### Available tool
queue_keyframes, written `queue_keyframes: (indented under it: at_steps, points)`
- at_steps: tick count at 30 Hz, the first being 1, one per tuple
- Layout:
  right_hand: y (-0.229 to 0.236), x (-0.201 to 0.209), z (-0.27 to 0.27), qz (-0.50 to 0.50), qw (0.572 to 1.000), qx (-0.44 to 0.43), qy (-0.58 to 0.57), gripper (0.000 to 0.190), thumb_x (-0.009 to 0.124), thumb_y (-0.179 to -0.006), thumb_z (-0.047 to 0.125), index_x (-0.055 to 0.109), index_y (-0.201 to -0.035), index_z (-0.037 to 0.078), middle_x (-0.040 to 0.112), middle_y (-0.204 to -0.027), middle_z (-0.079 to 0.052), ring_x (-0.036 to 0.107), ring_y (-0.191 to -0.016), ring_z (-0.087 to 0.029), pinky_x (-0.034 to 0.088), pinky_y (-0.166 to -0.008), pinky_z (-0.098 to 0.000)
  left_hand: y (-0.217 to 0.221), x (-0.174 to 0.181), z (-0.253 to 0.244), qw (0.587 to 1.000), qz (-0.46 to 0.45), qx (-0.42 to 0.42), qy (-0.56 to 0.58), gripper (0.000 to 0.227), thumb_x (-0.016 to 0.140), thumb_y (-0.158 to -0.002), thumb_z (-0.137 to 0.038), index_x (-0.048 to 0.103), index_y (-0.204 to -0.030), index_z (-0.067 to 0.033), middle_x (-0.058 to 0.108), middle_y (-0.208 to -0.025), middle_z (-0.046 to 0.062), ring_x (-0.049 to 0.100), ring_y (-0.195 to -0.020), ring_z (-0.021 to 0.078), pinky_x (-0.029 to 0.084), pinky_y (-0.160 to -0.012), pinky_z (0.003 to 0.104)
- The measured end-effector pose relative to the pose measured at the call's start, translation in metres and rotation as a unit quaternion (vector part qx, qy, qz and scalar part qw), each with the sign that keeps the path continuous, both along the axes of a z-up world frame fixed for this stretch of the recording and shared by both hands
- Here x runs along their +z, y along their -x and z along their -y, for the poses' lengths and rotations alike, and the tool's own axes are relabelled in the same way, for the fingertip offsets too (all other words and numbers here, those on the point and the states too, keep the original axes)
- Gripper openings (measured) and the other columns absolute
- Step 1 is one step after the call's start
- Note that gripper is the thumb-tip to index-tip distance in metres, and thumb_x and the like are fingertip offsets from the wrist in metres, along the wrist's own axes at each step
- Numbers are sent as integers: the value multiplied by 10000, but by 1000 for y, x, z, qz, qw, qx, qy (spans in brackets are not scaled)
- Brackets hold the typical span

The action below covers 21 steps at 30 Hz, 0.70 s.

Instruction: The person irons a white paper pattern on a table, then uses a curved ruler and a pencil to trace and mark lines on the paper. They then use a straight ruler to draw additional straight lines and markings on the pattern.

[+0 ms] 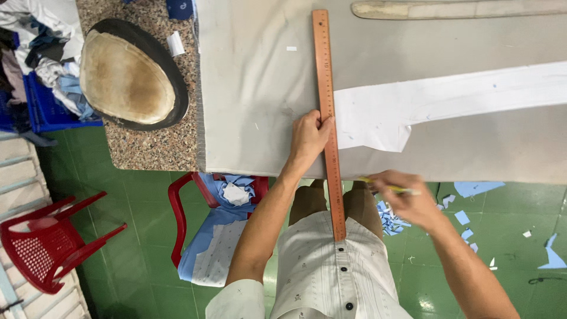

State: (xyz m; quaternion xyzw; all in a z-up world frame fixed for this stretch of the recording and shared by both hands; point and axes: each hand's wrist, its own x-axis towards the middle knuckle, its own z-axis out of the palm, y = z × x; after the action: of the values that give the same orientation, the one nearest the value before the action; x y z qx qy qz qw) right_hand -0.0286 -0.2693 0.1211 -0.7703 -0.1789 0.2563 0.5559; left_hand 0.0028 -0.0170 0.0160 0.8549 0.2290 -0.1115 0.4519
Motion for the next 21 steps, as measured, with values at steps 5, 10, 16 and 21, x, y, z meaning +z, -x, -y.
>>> queue_keyframes:
  at_steps: [5, 10, 16, 21]
  points:
    - [2, -5, 50, 135, 969, -207, 28, 273, 463, -1128, 90, 603, -1329, -30, 755, -1030, -222, 736, -874, -336, 548, -847, -467, 10, 28, -16, 973, 155, 67, 157, 188, 697, -968, -181, 683, -1043, -9, 701, -891, 244, 691, -905, 269, 568, -784, 415]
    - [10, -31, 52, 216, 936, -267, 70, 305, 456, -1147, 105, 582, -1358, -74, 745, -1110, -237, 726, -937, -387, 554, -845, -504, 11, 131, -61, 966, 217, -90, 108, 342, 631, -1013, -33, 634, -1354, -34, 706, -1172, 232, 635, -1106, 281, 540, -942, 439]
    - [18, -47, 61, 214, 920, -328, 9, 342, 447, -1163, 139, 654, -1259, -115, 726, -1027, -262, 728, -860, -367, 568, -779, -459, 42, 66, -66, 928, 198, -286, -131, 326, 694, -964, -273, 729, -1286, -312, 651, -886, 41, 664, -780, 280, 523, -718, 399]
    - [23, -50, 65, 184, 919, -349, -1, 239, 538, -1138, 42, 691, -1198, -133, 705, -985, -278, 731, -849, -385, 577, -771, -457, 49, 33, -71, 912, 220, -312, -150, 337, 654, -999, -342, 701, -1331, -370, 568, -828, 47, 599, -716, 309, 480, -690, 395]
